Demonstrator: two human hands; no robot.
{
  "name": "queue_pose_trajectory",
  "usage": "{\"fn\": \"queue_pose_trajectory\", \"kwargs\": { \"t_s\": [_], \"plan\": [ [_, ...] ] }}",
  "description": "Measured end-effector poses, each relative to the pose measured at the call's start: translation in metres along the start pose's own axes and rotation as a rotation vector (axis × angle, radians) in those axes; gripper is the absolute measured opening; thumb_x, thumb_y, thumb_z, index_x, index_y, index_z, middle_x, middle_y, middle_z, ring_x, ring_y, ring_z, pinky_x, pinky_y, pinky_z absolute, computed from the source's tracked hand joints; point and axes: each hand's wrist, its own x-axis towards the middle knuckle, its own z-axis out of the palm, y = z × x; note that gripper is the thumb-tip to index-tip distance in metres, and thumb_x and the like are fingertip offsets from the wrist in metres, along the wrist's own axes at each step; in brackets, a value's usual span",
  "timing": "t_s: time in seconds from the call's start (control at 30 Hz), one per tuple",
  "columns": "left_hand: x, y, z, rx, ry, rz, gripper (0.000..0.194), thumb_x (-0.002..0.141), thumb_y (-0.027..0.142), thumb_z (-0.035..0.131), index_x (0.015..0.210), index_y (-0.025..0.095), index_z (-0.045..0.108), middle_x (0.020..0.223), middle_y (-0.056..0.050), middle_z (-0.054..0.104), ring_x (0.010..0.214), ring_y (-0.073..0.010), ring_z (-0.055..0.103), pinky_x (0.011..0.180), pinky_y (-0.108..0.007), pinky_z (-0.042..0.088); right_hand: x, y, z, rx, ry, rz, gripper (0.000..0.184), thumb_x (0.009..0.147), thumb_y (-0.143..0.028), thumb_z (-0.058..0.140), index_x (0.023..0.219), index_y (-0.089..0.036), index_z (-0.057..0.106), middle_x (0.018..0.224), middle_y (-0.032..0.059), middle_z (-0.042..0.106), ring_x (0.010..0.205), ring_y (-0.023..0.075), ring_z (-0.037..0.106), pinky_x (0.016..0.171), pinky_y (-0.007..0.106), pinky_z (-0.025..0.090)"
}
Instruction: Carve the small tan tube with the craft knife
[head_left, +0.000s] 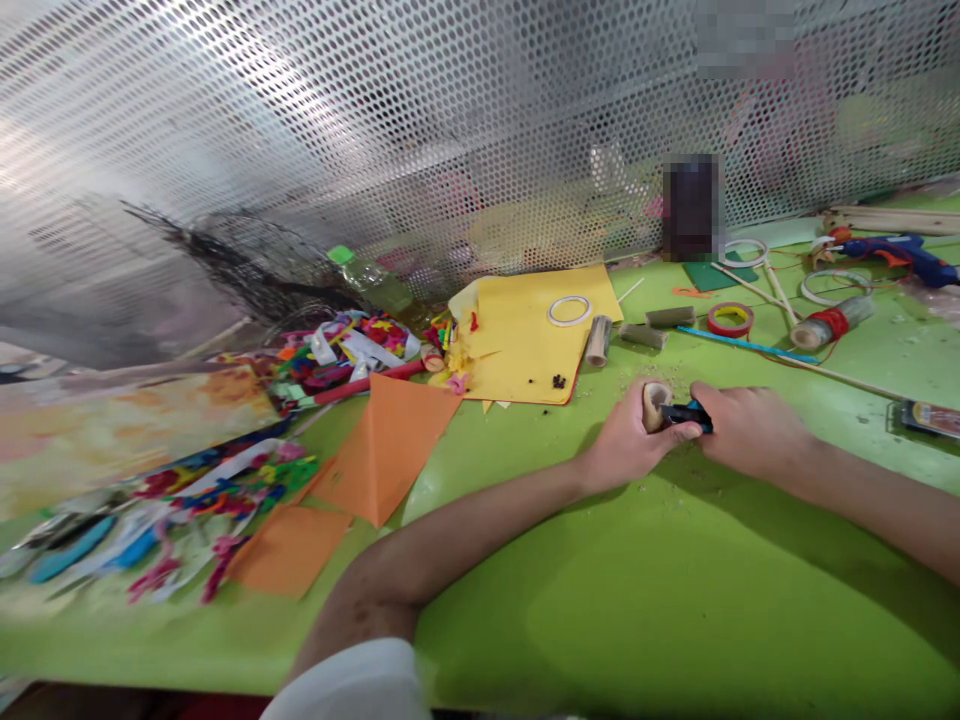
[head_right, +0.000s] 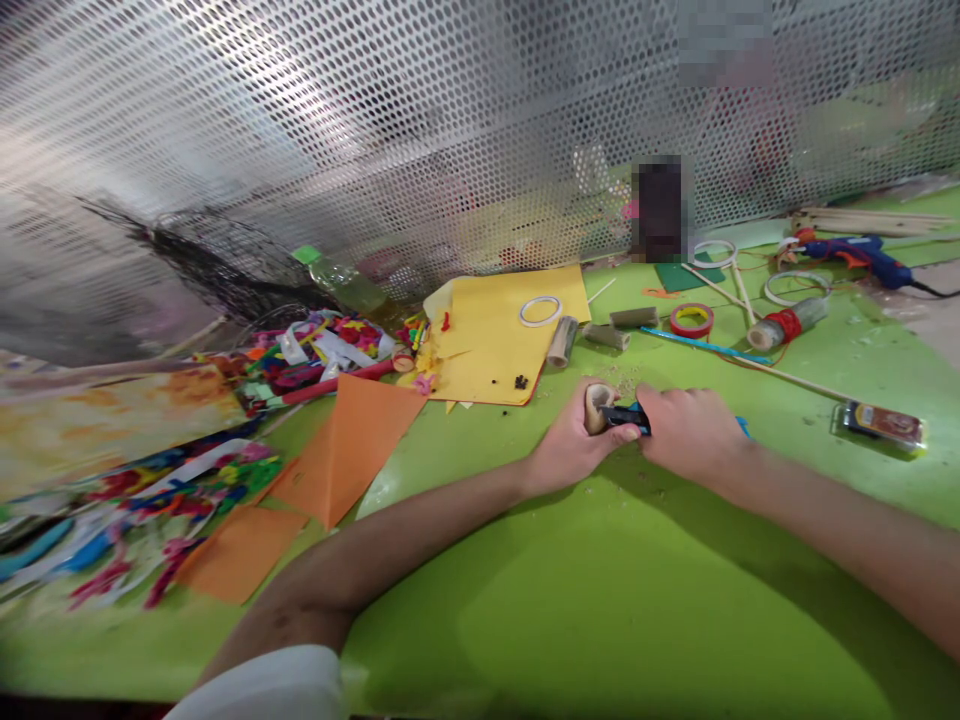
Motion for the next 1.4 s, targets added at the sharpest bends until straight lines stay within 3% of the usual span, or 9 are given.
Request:
{"fn": "queue_pose_trajectory", "kwargs": {
  "t_s": [0.37, 0.53, 0.63, 0.93, 1.4],
  "plan": [
    [0.0002, 0.0030, 0.0011, -0.087, 0.030, -0.071, 0.050, 0.075, 0.055, 0.074, 0.098, 0.020, 0.046, 0.078, 0.005, 0.040, 0.069, -0.0097, 0.037, 0.064, -0.024, 0.035, 0.0009, 0.0009, -0.0003, 0.021, 0.033, 0.051, 0.028, 0.087, -0.036, 0.044, 0.103, -0.020, 0.059, 0.083, 0.0114, 0.072, 0.069, 0.0244, 0.065, 0.054, 0.032, 0.022],
    [-0.0010, 0.0080, 0.0017, -0.186, -0.005, -0.052, 0.060, 0.074, 0.052, 0.077, 0.114, 0.020, 0.046, 0.088, 0.002, 0.046, 0.073, -0.0090, 0.042, 0.068, -0.023, 0.039, -0.0007, 0.0004, -0.0015, 0.028, 0.017, -0.004, 0.025, 0.085, -0.031, 0.046, 0.103, -0.019, 0.058, 0.086, 0.0122, 0.073, 0.071, 0.0249, 0.066, 0.055, 0.033, 0.023],
    [-0.0019, 0.0088, 0.0008, -0.194, -0.053, -0.031, 0.056, 0.078, 0.048, 0.073, 0.118, 0.021, 0.045, 0.093, 0.001, 0.047, 0.075, -0.0091, 0.044, 0.070, -0.023, 0.040, -0.0013, 0.0003, -0.0026, 0.017, 0.001, -0.028, 0.026, 0.084, -0.029, 0.046, 0.104, -0.019, 0.058, 0.088, 0.0120, 0.073, 0.073, 0.0251, 0.066, 0.055, 0.033, 0.023],
    [-0.0018, 0.0038, -0.0003, -0.030, -0.018, -0.010, 0.050, 0.076, 0.049, 0.076, 0.102, 0.020, 0.045, 0.084, 0.002, 0.043, 0.075, -0.0114, 0.041, 0.069, -0.025, 0.039, -0.0006, 0.0000, -0.0023, 0.024, -0.013, -0.017, 0.027, 0.083, -0.032, 0.045, 0.103, -0.020, 0.060, 0.088, 0.0117, 0.073, 0.070, 0.0251, 0.065, 0.054, 0.032, 0.022],
    [-0.0033, 0.0059, -0.0013, 0.119, 0.051, -0.061, 0.046, 0.079, 0.055, 0.071, 0.097, 0.020, 0.046, 0.071, 0.006, 0.042, 0.065, -0.0107, 0.038, 0.061, -0.025, 0.033, 0.0031, 0.0017, 0.0003, 0.014, 0.025, 0.013, 0.026, 0.085, -0.031, 0.043, 0.102, -0.019, 0.059, 0.084, 0.0135, 0.073, 0.070, 0.0265, 0.066, 0.053, 0.033, 0.021]
  ]
}}
